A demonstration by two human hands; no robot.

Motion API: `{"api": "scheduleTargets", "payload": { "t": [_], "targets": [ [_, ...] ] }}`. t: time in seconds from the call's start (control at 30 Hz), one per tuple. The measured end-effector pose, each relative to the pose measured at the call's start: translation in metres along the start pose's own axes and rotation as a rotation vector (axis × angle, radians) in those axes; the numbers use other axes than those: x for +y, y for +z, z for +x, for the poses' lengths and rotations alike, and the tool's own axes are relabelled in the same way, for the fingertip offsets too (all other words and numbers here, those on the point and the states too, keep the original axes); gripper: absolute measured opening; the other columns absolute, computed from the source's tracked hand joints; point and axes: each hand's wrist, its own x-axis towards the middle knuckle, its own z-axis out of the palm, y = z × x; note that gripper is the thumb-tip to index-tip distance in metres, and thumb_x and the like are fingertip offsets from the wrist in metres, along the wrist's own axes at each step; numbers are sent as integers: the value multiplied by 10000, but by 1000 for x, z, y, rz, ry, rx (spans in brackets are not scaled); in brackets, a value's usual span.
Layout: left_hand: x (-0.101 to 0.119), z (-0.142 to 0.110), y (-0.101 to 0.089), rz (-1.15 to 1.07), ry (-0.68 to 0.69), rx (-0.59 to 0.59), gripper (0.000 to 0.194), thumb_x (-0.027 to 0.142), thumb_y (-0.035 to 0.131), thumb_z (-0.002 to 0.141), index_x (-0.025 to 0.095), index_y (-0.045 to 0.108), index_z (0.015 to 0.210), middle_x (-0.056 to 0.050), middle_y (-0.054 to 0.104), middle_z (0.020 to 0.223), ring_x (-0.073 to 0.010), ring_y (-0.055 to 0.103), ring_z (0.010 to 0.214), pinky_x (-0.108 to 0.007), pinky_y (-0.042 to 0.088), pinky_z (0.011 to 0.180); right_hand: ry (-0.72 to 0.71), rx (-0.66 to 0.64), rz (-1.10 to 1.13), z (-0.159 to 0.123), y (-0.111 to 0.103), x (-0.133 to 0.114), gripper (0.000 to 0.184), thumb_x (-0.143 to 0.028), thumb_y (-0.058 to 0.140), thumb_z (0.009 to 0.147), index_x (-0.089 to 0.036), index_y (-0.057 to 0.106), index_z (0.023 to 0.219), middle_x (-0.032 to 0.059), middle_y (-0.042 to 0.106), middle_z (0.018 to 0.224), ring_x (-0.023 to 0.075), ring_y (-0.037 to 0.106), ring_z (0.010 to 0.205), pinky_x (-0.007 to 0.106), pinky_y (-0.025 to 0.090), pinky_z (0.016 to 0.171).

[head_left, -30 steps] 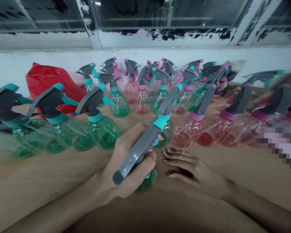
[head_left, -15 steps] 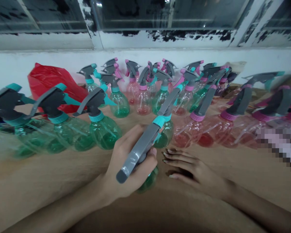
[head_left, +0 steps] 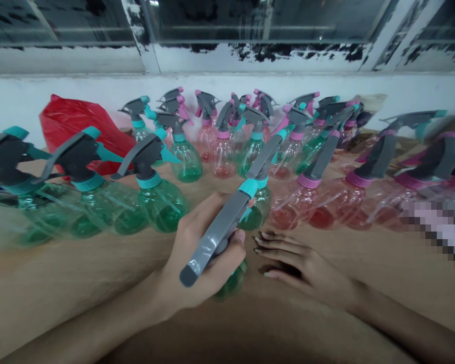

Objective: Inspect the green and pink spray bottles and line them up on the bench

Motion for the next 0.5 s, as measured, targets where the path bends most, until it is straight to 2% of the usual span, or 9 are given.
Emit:
{"api": "scheduleTargets", "payload": {
  "t": [0.2,0.5],
  "targets": [
    [0,-1,0,-3,-25,-3,107,225,530,806,272,537,901,7,551,769,-178,583,623,-341,561,660,5,-20,-14,0,-1,-1,400,-338,554,919,-239,523,1305,50,557,1352,214,417,1325,452,374,1098],
    [-1,-1,0,-9,-11,0,143,223,531,808,285,528,937,-5,562,794,-189,586,652,-355,561,682,5,14,11,0,0,-1,391,-336,573,905,-261,545,1288,45,575,1333,219,445,1306,457,389,1083]
  ]
}}
